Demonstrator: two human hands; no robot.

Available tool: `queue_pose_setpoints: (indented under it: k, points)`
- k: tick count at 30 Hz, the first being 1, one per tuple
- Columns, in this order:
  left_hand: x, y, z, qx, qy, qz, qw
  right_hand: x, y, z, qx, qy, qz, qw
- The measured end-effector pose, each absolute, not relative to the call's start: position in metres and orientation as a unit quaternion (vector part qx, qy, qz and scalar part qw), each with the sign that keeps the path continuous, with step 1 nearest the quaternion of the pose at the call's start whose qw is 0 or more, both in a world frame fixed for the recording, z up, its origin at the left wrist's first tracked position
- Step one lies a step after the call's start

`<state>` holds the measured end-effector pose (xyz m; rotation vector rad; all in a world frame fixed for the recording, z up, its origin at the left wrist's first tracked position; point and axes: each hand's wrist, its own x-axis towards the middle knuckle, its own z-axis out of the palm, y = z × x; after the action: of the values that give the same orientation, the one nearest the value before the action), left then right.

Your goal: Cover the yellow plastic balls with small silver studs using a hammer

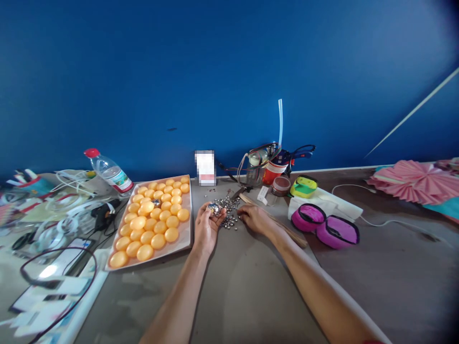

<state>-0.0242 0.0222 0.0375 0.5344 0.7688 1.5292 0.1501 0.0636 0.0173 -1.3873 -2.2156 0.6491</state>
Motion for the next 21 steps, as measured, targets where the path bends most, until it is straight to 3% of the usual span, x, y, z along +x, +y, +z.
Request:
queue_pose_setpoints:
  k: [4,8,13,16,21]
  points:
    - [-0.023,0.021,0.037,0.239,0.34,0.66,0.626,0.142,0.058,0.017,-0.534,-0.797,0.199,0.203]
    - [-0.023,0.021,0.035,0.241,0.335,0.657,0.631,0.14,0.057,0.013,-0.518,-0.773,0.208,0.302]
    - [-0.026,0.022,0.034,0.235,0.322,0.649,0.648,0.138,0.057,0.014,-0.494,-0.633,0.392,0.449]
    - [-0.026,0.022,0.035,0.229,0.311,0.649,0.655,0.133,0.055,0.02,-0.478,-0.56,0.491,0.465]
    - [-0.024,0.021,0.037,0.239,0.323,0.646,0.649,0.129,0.051,0.031,-0.425,-0.531,0.526,0.511]
